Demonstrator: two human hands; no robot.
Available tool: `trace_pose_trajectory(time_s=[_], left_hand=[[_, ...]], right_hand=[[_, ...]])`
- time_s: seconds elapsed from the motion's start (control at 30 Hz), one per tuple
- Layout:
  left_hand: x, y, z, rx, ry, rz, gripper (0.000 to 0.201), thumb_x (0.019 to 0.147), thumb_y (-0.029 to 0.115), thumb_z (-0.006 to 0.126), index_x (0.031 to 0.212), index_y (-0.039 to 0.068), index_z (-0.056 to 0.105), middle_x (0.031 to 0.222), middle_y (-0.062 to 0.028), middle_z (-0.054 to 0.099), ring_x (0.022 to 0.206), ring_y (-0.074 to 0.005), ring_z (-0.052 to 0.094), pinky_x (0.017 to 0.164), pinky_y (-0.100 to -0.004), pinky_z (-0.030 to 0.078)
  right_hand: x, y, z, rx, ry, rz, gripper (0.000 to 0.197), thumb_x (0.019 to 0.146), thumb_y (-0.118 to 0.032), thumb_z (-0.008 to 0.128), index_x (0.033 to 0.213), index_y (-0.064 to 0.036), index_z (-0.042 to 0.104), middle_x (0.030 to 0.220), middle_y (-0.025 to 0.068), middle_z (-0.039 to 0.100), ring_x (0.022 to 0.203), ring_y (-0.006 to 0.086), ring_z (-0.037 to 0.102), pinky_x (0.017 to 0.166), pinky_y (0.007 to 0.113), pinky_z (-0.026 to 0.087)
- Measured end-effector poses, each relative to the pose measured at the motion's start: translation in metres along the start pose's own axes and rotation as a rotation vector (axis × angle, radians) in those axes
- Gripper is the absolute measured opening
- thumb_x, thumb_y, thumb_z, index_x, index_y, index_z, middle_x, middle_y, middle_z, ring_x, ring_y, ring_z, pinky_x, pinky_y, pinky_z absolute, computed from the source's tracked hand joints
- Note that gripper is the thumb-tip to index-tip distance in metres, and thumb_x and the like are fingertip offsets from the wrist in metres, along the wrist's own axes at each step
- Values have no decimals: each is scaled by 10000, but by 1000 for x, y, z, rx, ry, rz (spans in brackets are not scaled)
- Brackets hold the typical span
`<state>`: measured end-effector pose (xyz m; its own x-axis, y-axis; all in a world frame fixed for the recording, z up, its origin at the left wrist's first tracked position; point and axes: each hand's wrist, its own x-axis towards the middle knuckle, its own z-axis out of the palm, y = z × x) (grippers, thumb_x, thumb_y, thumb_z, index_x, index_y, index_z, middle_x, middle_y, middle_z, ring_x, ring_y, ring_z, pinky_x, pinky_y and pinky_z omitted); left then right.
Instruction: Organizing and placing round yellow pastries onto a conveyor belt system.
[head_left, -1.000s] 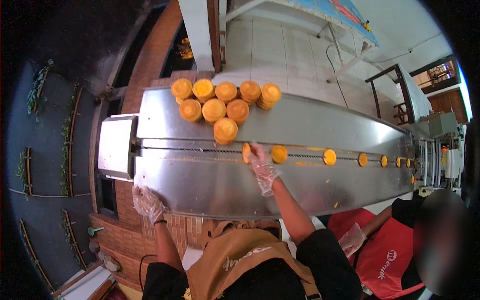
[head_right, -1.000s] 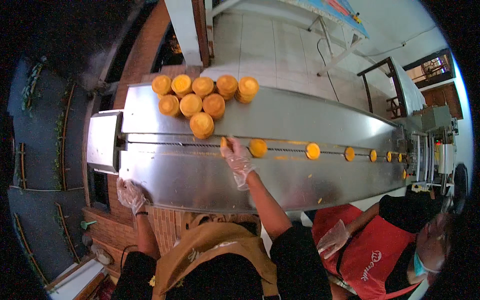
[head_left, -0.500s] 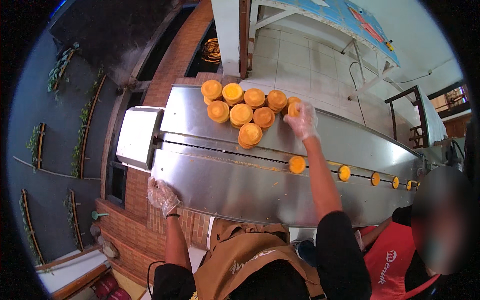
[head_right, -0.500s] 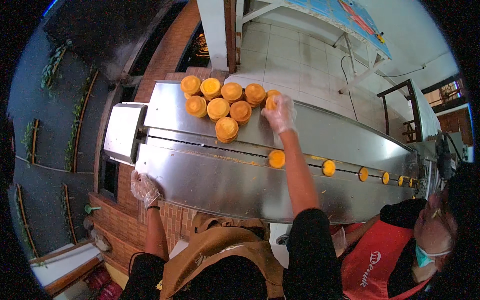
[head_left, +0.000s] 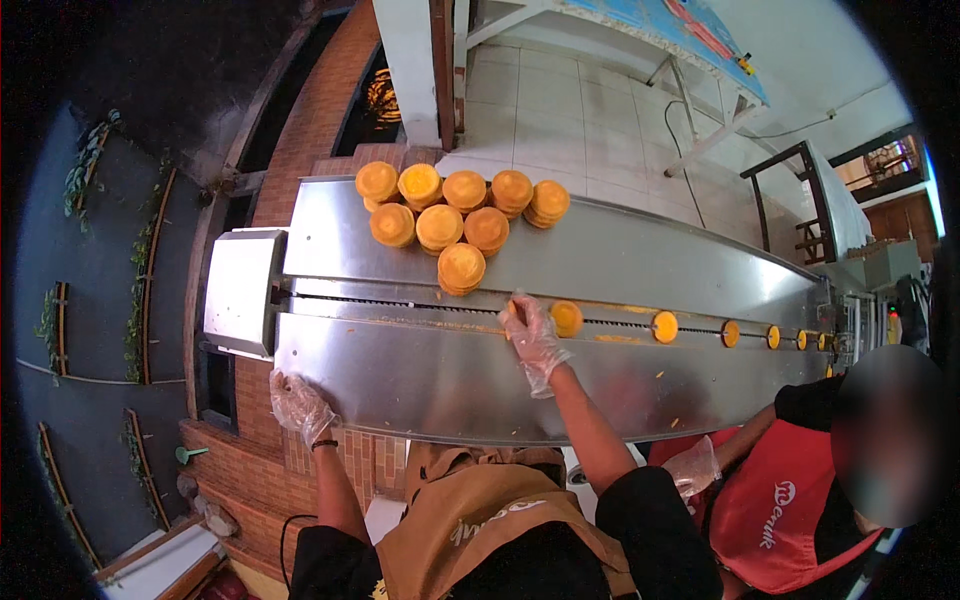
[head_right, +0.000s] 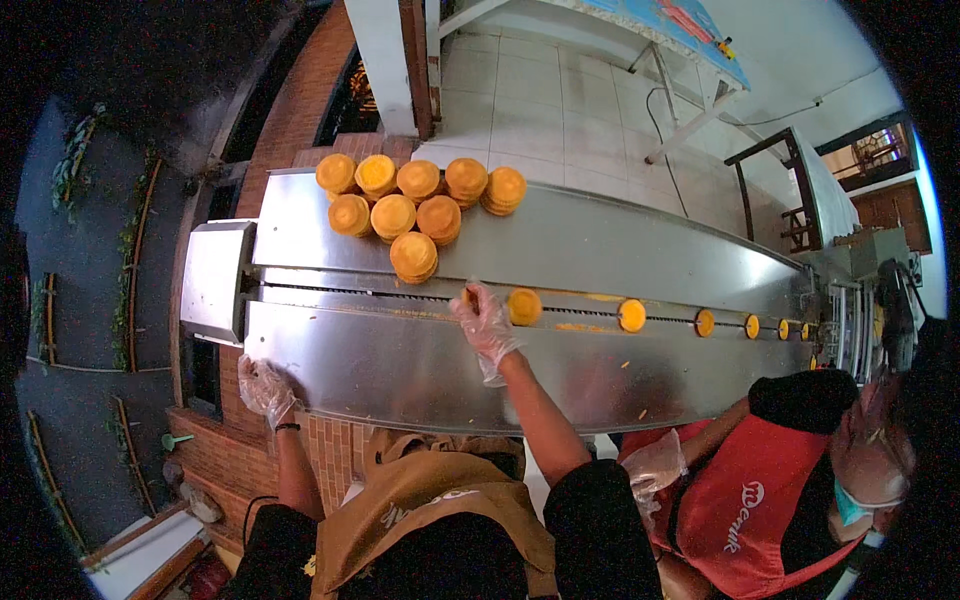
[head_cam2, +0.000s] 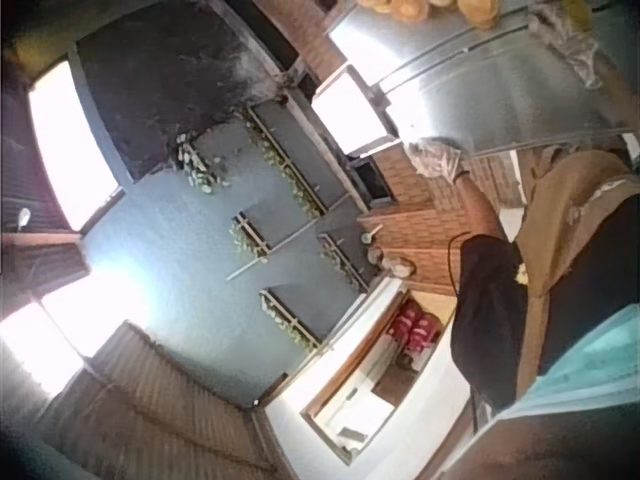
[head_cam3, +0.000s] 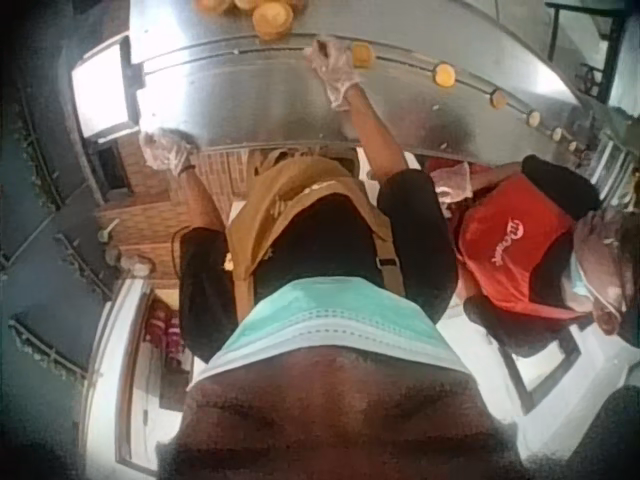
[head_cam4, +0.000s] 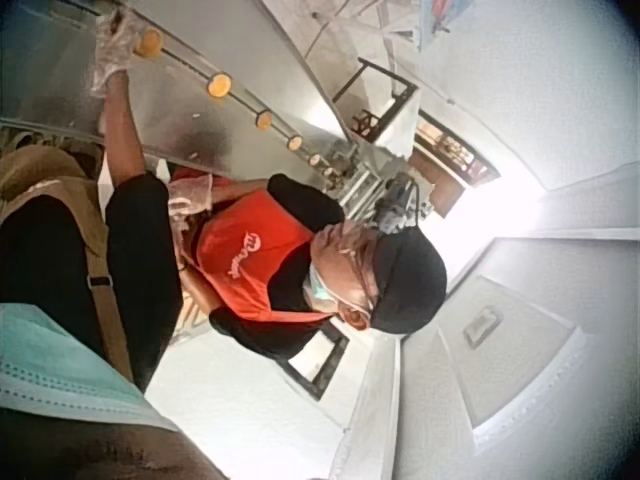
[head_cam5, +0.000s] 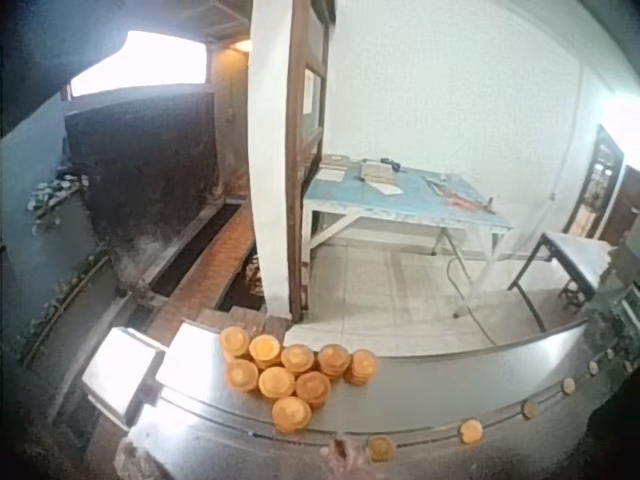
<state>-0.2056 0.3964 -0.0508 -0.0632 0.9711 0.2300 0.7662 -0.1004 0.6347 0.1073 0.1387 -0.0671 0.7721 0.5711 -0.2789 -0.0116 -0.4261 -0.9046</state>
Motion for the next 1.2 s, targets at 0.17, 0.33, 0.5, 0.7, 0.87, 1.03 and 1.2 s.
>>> trace_pose_trajectory(time_s=[0.17, 0.33, 0.5, 0.7, 0.87, 1.03, 1.2], left_hand=[[1, 11, -7, 62, -31, -101, 305, 870, 122, 585, 1137, -24, 598, 1069, -188, 646, 955, -294, 632, 837, -387, 497], [0, -3, 4, -5, 17, -62, 312, 849, 153, 599, 1108, -19, 617, 1048, -193, 654, 960, -304, 634, 858, -384, 500], [4, 5, 2, 102, -31, -87, 300, 842, 142, 594, 1104, -3, 621, 1045, -168, 663, 933, -294, 642, 830, -374, 503], [3, 1, 1, 88, 64, -12, 304, 830, 144, 611, 1101, 6, 630, 961, -140, 676, 849, -243, 643, 783, -356, 503], [4, -2, 0, -20, -5, -31, 291, 845, 136, 605, 1102, 0, 621, 960, -154, 670, 847, -239, 640, 770, -355, 498], [1, 1, 1, 82, 21, -21, 277, 856, 121, 588, 1103, -3, 612, 969, -136, 664, 855, -229, 632, 778, -346, 497], [0, 6, -5, 13, 9, -92, 286, 861, 127, 592, 1114, -4, 607, 987, -150, 661, 881, -250, 633, 798, -363, 502]], right_hand=[[79, -12, -55, -238, 338, -139, 446, 849, -318, 622, 1195, -47, 545, 1130, 184, 610, 1057, 340, 571, 943, 421, 434], [166, -62, -90, -892, 376, -529, 454, 703, -278, 725, 1078, -70, 576, 1065, 193, 585, 1008, 378, 552, 878, 413, 466], [131, -60, -72, -635, 255, -258, 430, 669, -267, 746, 993, -57, 557, 1076, 179, 543, 1034, 365, 508, 901, 445, 431], [-5, 30, -38, -557, 409, -404, 584, 644, -266, 785, 1109, -64, 495, 1135, 172, 541, 1059, 368, 518, 923, 483, 420], [-30, -5, -6, -651, 463, -471, 600, 718, -325, 760, 1157, -33, 473, 1132, 162, 551, 1022, 318, 552, 925, 429, 429], [1, 15, 4, 183, -54, -63, 449, 864, -350, 633, 1115, 1, 509, 956, 112, 565, 910, 235, 557, 855, 359, 453], [84, -38, -45, -582, 384, -183, 440, 796, -246, 673, 1158, -47, 521, 1045, 164, 585, 1001, 304, 557, 879, 402, 458]])
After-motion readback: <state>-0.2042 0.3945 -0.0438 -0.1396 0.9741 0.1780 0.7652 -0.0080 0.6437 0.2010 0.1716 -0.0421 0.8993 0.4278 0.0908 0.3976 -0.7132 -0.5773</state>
